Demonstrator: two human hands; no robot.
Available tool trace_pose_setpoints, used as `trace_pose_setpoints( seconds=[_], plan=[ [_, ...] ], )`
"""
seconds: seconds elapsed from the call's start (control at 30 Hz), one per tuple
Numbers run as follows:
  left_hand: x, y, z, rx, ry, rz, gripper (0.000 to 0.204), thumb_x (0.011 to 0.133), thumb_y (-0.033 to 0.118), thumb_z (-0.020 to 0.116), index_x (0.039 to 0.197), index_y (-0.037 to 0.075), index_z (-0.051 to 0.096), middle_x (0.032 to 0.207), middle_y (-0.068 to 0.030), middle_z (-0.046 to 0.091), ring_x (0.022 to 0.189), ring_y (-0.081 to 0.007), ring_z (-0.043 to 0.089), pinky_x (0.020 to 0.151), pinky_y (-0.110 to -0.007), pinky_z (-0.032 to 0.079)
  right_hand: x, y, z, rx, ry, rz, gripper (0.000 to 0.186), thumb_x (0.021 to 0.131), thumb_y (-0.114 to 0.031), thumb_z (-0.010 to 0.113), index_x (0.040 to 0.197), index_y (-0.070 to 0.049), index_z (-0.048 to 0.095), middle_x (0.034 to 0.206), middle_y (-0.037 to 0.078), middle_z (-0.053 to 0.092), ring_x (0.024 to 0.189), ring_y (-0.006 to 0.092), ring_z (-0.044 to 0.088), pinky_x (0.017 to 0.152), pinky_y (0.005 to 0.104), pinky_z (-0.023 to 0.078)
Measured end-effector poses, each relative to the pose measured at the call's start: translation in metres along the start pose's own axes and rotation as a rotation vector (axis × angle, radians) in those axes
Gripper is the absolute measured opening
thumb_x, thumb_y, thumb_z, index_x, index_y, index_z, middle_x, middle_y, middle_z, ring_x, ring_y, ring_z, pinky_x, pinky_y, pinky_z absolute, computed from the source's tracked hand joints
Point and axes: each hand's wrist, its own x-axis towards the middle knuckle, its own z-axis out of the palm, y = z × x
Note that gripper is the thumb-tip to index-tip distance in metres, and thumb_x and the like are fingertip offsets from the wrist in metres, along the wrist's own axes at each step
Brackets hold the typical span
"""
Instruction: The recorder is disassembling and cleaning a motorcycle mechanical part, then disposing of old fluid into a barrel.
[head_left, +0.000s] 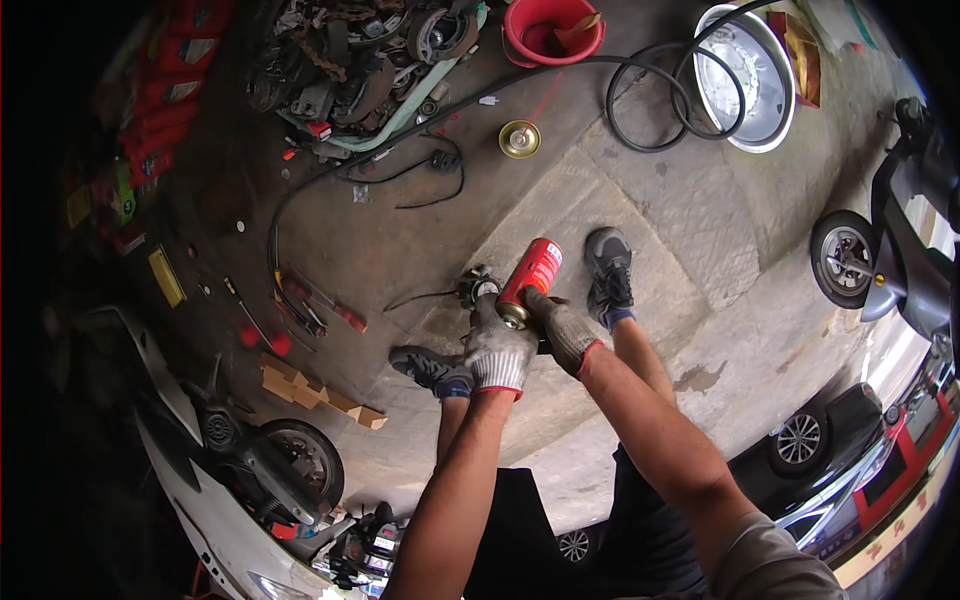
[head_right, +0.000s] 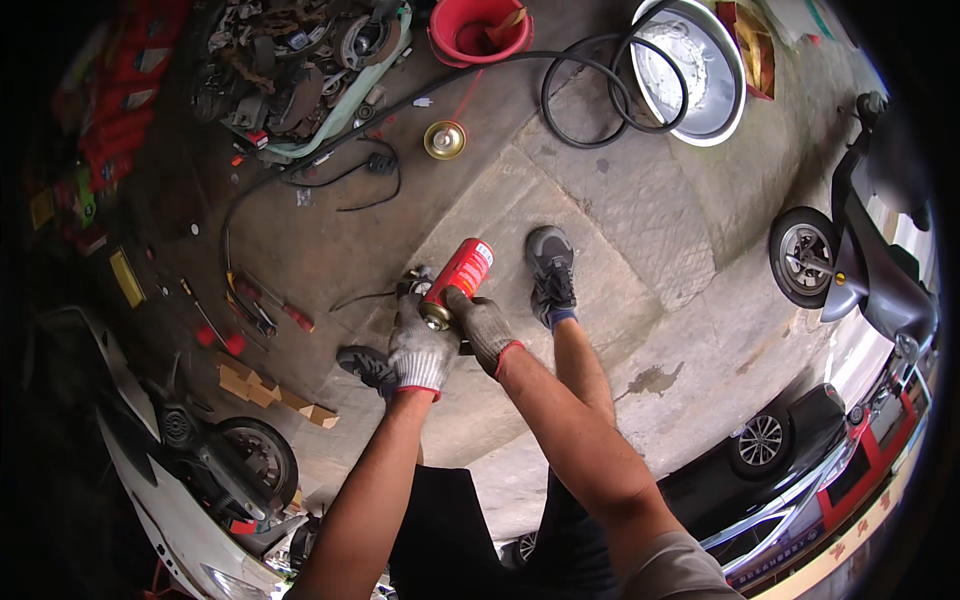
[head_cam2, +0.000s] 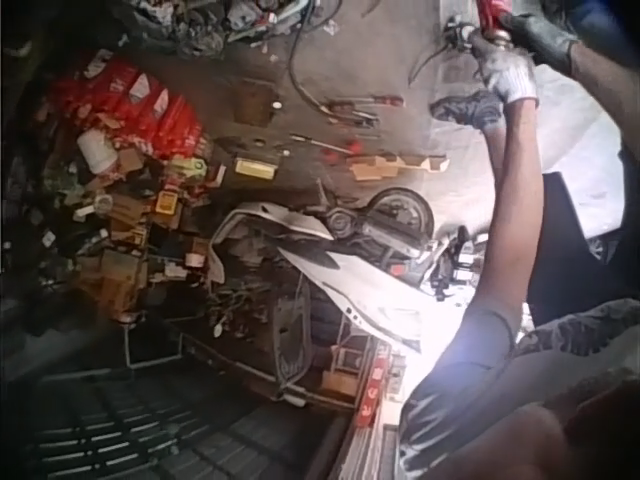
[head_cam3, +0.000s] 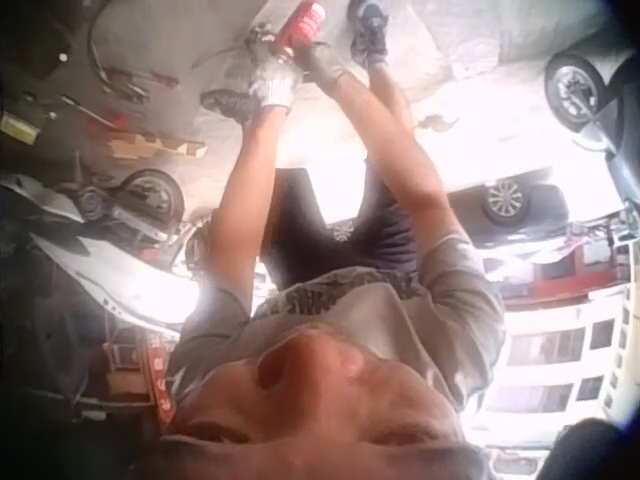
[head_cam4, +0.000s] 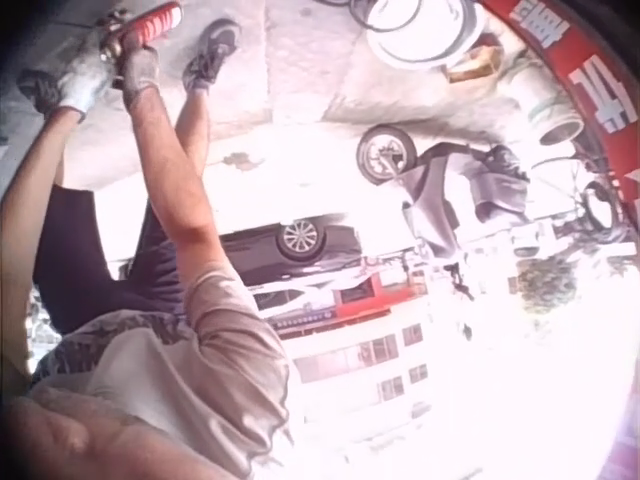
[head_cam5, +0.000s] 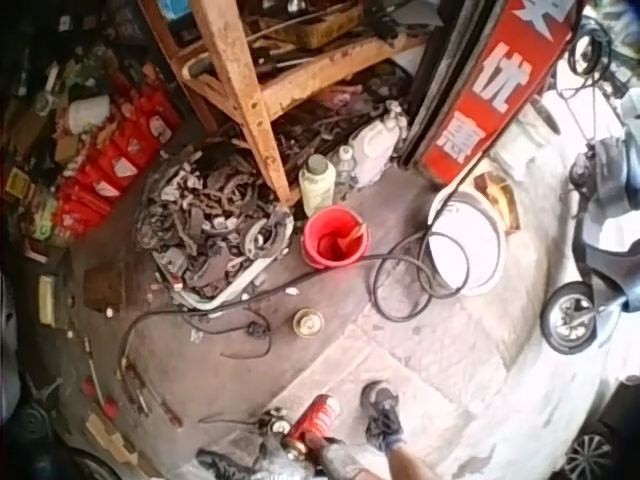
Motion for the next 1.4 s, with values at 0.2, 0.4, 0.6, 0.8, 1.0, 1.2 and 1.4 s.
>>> trace_pose_setpoints(
  seconds=[0.2,0.4,0.6,0.8,1.0,1.2,1.4],
  plan=[
    [-0.006,0.035,0.045,-0.087,0.034,0.085,0.054,0.079,0.027,0.068,0.124,0.013,0.042,0.111,-0.0189,0.057,0.095,-0.0399,0.063,0.075,-0.05,0.051,0.048,-0.002,-0.04,0.325,0.019,-0.143,0.041,0.086,-0.03,0.067,0.108,0.003,0.058,0.089,0.011,0.064,0.072,0.0188,0.063,0.064,0.0318,0.051],
    [-0.033,0.083,0.04,-0.396,-0.117,0.287,0.069,0.077,0.007,0.072,0.136,0.004,0.037,0.124,-0.0182,0.055,0.109,-0.0296,0.058,0.089,-0.036,0.05,0.06,-0.108,-0.106,-0.513,0.453,-0.33,0.063,0.074,-0.048,0.062,0.113,0.001,0.061,0.094,0.019,0.067,0.08,0.0286,0.066,0.069,0.0366,0.051],
    [-0.053,-0.008,0.059,-0.37,-0.336,-0.001,0.053,0.083,0.015,0.068,0.13,0.009,0.045,0.107,-0.0084,0.065,0.077,-0.0194,0.067,0.07,-0.033,0.053,0.047,-0.212,-0.061,-1.25,0.717,-0.393,0.074,0.074,-0.06,0.055,0.118,0.0,0.059,0.115,0.029,0.06,0.111,0.0412,0.058,0.092,0.0422,0.044],
    [-0.081,-0.06,0.089,-0.319,-0.374,-0.148,0.038,0.084,0.024,0.067,0.118,0.011,0.056,0.087,-0.0099,0.068,0.081,-0.0236,0.065,0.074,-0.036,0.05,0.109,-0.272,-0.085,-1.474,0.576,-0.531,0.071,0.08,-0.065,0.05,0.118,-0.005,0.062,0.12,0.018,0.062,0.116,0.0345,0.057,0.096,0.0389,0.044],
    [-0.084,-0.086,0.087,-0.444,-0.336,-0.221,0.037,0.085,0.024,0.067,0.118,0.01,0.057,0.081,-0.0088,0.065,0.075,-0.0201,0.062,0.071,-0.034,0.05,0.087,-0.274,-0.023,-1.686,0.728,-0.367,0.077,0.076,-0.067,0.056,0.122,-0.006,0.061,0.124,0.02,0.059,0.118,0.0349,0.055,0.098,0.0398,0.042],
    [-0.076,-0.075,0.084,-0.541,-0.338,-0.206,0.035,0.085,0.027,0.065,0.116,0.015,0.056,0.081,-0.0073,0.067,0.076,-0.0237,0.065,0.071,-0.038,0.05,0.069,-0.268,-0.003,-1.832,0.798,-0.478,0.076,0.077,-0.066,0.056,0.123,-0.005,0.06,0.126,0.019,0.058,0.12,0.0341,0.053,0.099,0.0407,0.042],
    [-0.074,-0.077,0.076,-0.606,-0.325,-0.163,0.033,0.085,0.026,0.064,0.115,0.015,0.056,0.077,-0.0072,0.067,0.072,-0.0231,0.065,0.068,-0.037,0.05,0.039,-0.229,0.012,-1.907,0.783,-0.991,0.044,0.082,-0.04,0.063,0.111,-0.007,0.061,0.113,0.02,0.061,0.107,0.0345,0.059,0.085,0.0455,0.049]
  ],
)
